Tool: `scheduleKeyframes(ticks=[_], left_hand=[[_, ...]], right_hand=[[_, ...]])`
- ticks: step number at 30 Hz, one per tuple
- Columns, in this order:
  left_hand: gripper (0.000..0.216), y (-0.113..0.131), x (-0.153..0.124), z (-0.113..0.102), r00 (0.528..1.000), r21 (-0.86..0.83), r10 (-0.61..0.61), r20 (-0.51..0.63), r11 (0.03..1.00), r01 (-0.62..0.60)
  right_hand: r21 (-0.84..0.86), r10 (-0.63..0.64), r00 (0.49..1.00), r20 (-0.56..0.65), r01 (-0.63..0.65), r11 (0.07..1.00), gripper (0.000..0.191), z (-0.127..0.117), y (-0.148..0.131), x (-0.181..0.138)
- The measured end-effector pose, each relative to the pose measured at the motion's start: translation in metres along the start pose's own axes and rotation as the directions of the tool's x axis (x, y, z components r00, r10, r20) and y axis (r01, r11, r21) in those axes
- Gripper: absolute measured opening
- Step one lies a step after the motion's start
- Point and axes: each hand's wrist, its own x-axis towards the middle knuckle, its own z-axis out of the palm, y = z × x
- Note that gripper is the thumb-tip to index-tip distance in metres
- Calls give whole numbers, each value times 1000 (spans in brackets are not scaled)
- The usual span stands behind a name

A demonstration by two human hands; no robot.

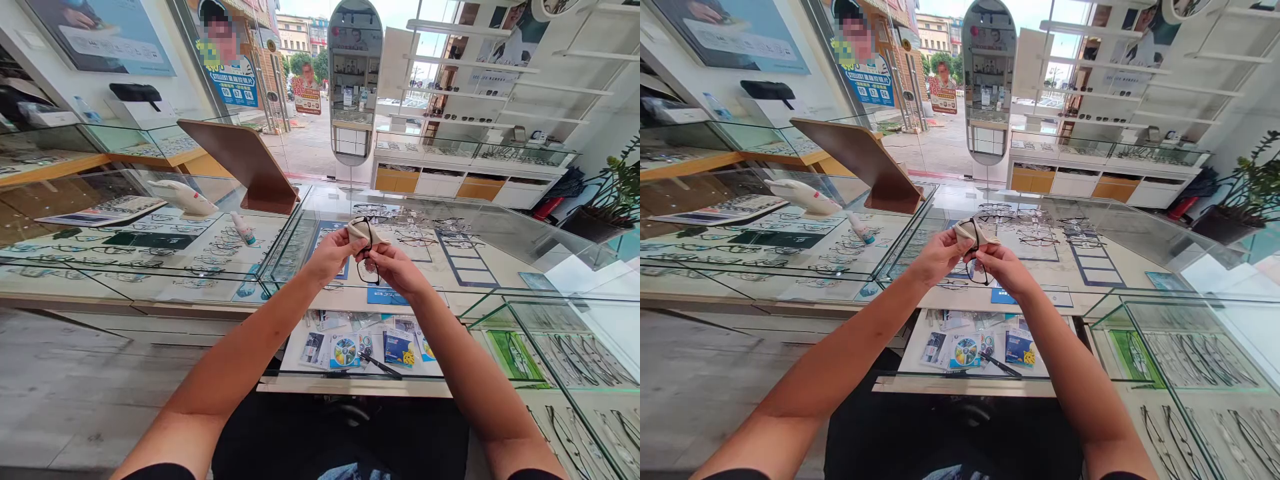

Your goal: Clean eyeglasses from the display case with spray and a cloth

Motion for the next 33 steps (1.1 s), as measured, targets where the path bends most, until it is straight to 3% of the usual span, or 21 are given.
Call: scheduleKeyframes(ticks=[11,19,28,33], left_hand=[[61,-2,-2,5,998,77,51,-37,996,-48],[64,1,1,2,997,98,25,-77,995,-17],[62,16,-1,-9,993,93,-96,64,992,89],[62,14,-7,1,999,119,-43,17,992,40]], right_hand=[[-71,27,999,29,-25,997,46,1,2,-1],[-153,13,1000,3,-12,988,49,0,-1,-3],[-81,16,999,-52,-20,997,47,-4,-9,-2],[-57,20,999,-34,-22,998,45,-3,-11,-3]])
